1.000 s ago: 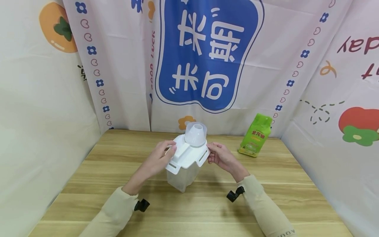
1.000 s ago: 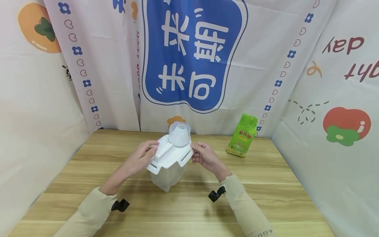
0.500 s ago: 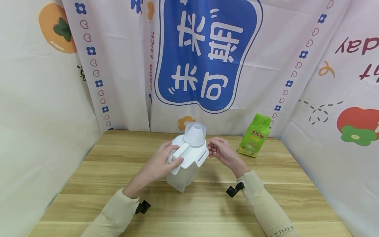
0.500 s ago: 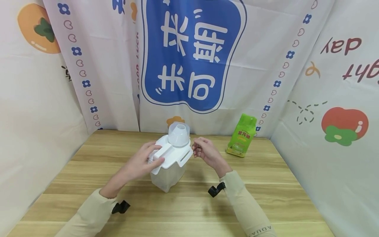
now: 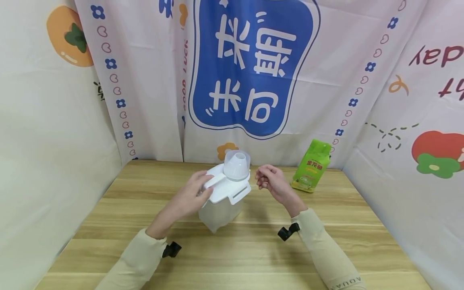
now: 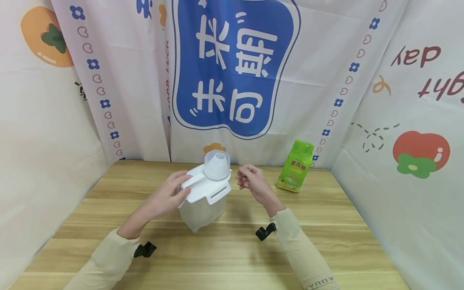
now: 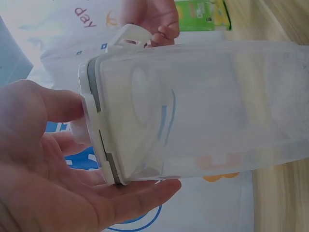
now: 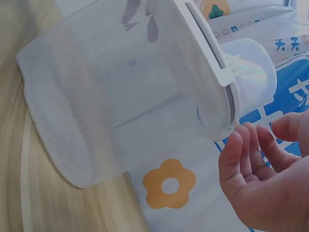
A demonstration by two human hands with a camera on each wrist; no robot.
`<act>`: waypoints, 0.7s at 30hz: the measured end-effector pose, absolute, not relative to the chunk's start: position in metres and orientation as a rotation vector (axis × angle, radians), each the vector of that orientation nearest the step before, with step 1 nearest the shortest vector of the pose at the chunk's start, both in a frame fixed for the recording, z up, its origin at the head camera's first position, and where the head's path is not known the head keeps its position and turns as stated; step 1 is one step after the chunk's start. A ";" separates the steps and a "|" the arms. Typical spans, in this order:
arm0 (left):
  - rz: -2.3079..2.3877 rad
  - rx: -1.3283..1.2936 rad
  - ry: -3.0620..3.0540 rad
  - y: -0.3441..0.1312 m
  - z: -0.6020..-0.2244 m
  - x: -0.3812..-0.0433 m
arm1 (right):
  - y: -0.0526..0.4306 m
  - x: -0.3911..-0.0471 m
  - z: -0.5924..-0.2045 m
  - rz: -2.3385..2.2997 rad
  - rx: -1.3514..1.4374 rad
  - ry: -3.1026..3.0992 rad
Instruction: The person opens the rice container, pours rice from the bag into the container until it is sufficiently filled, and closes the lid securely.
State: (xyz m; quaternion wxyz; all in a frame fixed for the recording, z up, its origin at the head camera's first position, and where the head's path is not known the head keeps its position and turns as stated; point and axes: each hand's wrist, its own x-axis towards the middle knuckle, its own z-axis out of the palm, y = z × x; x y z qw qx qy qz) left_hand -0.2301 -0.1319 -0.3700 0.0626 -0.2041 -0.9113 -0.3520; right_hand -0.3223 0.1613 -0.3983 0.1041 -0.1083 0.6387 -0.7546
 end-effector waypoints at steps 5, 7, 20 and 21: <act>-1.085 -0.598 -2.747 -0.134 -0.369 -0.236 | 0.158 -0.321 -0.393 -2.255 -0.337 1.964; -1.094 -0.583 -2.742 -0.134 -0.369 -0.239 | 0.157 -0.320 -0.391 -2.239 -0.359 2.004; -1.217 -0.500 -2.621 -0.135 -0.377 -0.257 | 0.160 -0.310 -0.385 -1.975 -0.442 2.233; -1.222 -0.497 -2.620 -0.135 -0.377 -0.258 | 0.160 -0.310 -0.385 -1.956 -0.447 2.241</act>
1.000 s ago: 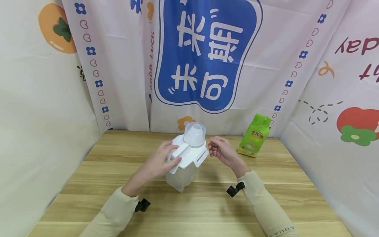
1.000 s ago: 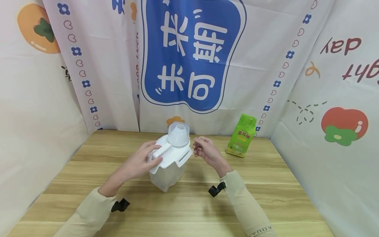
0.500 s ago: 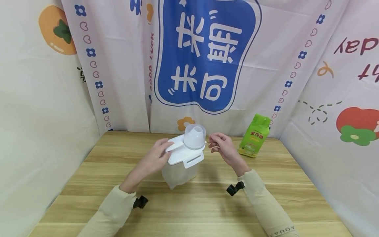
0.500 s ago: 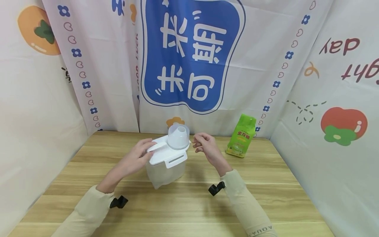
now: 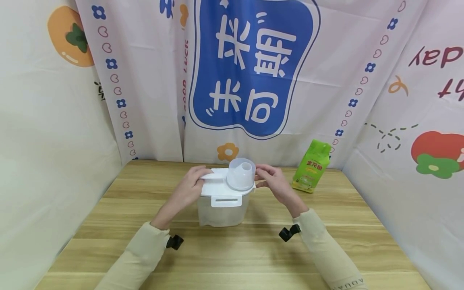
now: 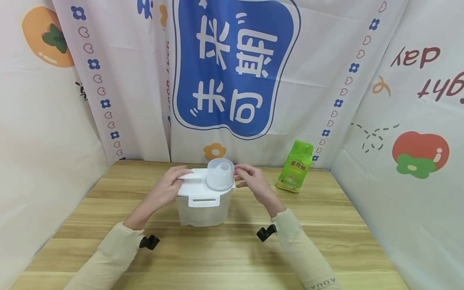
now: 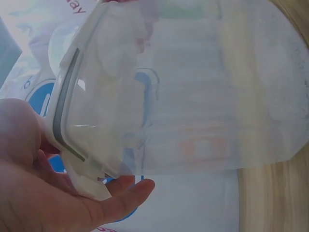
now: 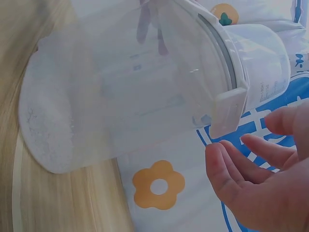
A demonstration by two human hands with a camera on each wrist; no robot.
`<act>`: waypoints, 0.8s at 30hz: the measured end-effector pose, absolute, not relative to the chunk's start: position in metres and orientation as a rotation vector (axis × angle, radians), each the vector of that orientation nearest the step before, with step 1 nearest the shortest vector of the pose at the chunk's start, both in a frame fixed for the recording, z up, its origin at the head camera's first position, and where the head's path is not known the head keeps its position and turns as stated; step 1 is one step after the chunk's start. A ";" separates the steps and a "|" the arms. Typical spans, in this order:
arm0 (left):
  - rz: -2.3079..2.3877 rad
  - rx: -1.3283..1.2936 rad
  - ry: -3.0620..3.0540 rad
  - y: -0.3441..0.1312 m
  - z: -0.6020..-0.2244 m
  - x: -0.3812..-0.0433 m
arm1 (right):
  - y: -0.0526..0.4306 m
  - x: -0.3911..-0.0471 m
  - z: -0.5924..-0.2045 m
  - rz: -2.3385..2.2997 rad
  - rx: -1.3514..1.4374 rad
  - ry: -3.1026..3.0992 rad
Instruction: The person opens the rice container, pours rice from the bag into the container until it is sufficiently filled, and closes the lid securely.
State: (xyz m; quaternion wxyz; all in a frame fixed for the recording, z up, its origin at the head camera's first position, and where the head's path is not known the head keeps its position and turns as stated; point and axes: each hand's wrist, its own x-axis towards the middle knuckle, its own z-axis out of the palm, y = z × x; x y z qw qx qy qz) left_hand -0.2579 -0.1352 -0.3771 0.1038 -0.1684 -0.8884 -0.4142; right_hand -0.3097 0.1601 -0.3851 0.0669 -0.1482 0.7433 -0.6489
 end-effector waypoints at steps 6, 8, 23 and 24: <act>-1.229 -0.489 -2.600 -0.136 -0.381 -0.264 | 0.160 -0.307 -0.387 -1.885 -0.470 2.243; -1.230 -0.497 -2.578 -0.137 -0.382 -0.266 | 0.160 -0.306 -0.388 -1.882 -0.477 2.230; -1.286 -0.543 -2.562 -0.145 -0.388 -0.280 | 0.161 -0.308 -0.402 -1.939 -0.506 2.068; -1.294 -0.548 -2.562 -0.146 -0.388 -0.281 | 0.161 -0.309 -0.403 -1.948 -0.509 2.041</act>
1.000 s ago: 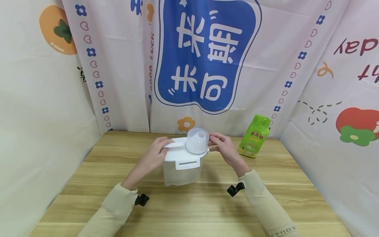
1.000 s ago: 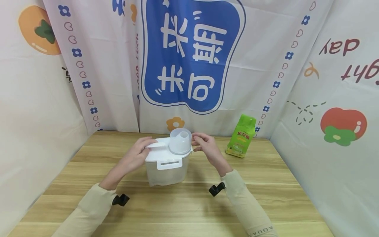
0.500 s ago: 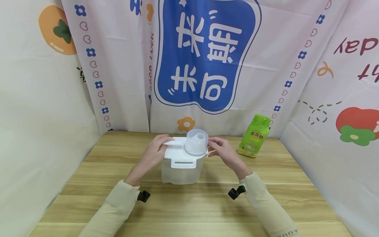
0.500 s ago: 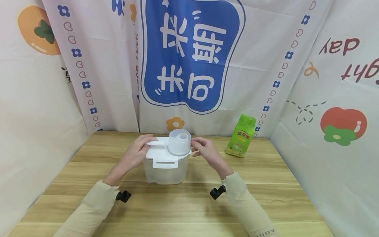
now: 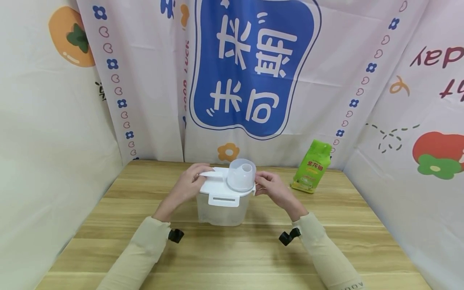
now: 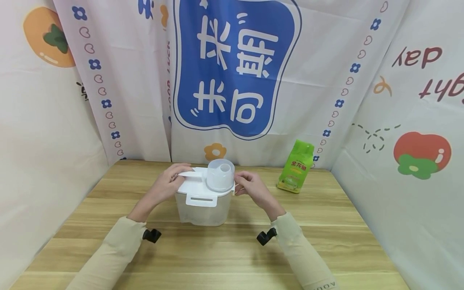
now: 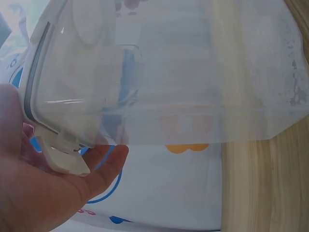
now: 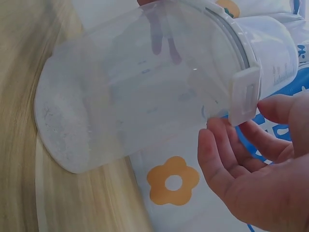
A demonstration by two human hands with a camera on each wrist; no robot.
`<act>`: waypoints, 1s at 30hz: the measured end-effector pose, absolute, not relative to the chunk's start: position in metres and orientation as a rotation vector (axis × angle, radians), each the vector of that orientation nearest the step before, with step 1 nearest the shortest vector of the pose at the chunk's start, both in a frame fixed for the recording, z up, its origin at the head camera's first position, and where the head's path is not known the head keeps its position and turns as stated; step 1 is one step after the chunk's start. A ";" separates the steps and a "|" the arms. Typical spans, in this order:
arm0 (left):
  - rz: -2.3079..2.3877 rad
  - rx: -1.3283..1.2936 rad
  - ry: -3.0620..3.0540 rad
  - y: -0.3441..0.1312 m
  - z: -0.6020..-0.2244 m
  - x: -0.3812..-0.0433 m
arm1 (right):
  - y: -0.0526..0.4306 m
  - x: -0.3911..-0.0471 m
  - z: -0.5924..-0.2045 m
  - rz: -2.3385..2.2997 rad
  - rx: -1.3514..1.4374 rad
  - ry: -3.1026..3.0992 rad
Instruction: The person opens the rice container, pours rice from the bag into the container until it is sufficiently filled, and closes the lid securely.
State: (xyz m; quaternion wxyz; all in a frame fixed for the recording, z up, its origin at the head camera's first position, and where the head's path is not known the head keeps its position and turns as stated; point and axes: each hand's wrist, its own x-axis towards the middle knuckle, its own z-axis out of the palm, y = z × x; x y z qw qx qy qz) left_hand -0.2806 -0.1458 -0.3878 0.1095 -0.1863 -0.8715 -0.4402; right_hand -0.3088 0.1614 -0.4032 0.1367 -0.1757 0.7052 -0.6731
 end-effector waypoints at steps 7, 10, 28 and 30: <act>-1.320 -0.573 -2.559 -0.147 -0.389 -0.283 | 0.164 -0.313 -0.414 -2.029 -0.520 1.845; -1.325 -0.578 -2.552 -0.147 -0.390 -0.284 | 0.165 -0.315 -0.417 -2.059 -0.535 1.755; -1.387 -0.624 -2.553 -0.148 -0.392 -0.287 | 0.169 -0.315 -0.426 -2.035 -0.692 1.546; -1.396 -0.640 -2.547 -0.148 -0.392 -0.288 | 0.170 -0.315 -0.427 -2.019 -0.732 1.528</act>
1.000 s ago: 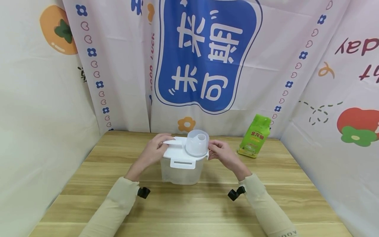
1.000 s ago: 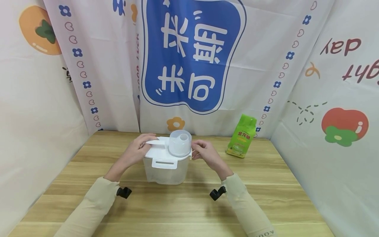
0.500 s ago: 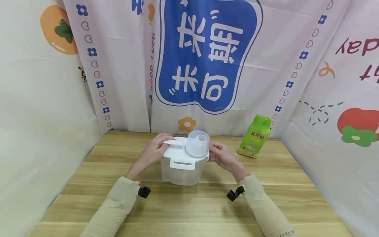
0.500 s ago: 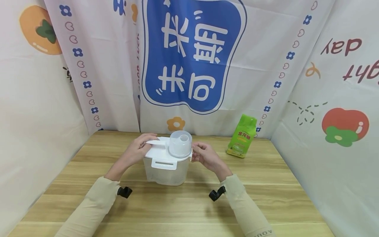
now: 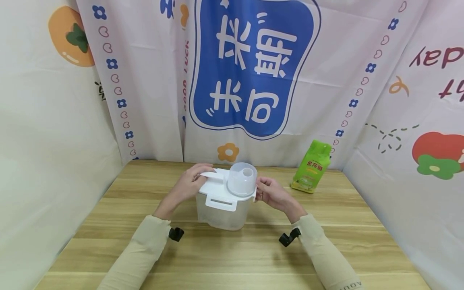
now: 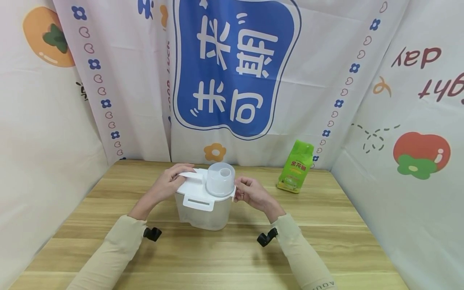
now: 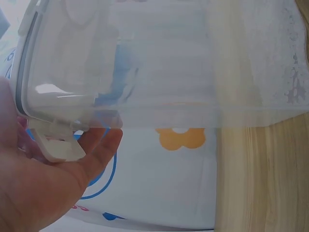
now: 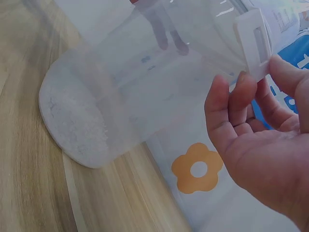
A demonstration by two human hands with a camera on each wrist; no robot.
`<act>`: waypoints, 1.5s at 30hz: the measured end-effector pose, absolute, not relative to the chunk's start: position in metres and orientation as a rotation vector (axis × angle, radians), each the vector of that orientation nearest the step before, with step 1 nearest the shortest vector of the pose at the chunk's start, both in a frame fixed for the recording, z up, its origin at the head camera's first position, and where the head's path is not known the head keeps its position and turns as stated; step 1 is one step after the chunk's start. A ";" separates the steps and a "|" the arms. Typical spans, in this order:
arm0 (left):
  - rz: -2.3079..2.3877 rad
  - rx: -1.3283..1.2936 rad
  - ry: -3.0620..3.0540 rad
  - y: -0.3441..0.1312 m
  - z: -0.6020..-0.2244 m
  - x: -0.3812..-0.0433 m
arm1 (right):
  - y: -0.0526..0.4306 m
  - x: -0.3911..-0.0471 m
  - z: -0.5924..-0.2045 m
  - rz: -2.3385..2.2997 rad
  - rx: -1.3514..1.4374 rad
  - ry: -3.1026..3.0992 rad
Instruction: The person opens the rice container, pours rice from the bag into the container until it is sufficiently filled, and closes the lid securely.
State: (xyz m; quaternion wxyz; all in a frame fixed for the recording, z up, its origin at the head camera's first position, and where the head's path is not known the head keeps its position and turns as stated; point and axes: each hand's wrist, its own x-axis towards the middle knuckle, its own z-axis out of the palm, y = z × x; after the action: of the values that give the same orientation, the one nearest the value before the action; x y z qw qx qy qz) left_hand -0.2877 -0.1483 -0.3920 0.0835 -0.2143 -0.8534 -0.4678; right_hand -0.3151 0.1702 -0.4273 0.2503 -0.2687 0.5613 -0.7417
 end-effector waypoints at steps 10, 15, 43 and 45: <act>-1.487 -0.691 -2.536 -0.150 -0.393 -0.292 | 0.174 -0.311 -0.429 -1.965 -0.793 1.542; -1.507 -0.692 -2.531 -0.149 -0.393 -0.293 | 0.174 -0.310 -0.428 -1.956 -0.796 1.543; -1.471 -0.595 -2.477 -0.140 -0.397 -0.288 | 0.176 -0.309 -0.416 -1.979 -0.699 1.640; -1.455 -0.586 -2.476 -0.139 -0.396 -0.286 | 0.176 -0.309 -0.413 -1.983 -0.667 1.662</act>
State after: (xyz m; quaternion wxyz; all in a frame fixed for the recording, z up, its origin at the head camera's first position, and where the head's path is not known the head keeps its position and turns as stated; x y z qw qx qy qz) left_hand -0.2864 -0.1390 -0.3959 0.1052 -0.1989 -0.8401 -0.4936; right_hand -0.3089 0.1764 -0.4134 0.2326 -0.2429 0.6050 -0.7217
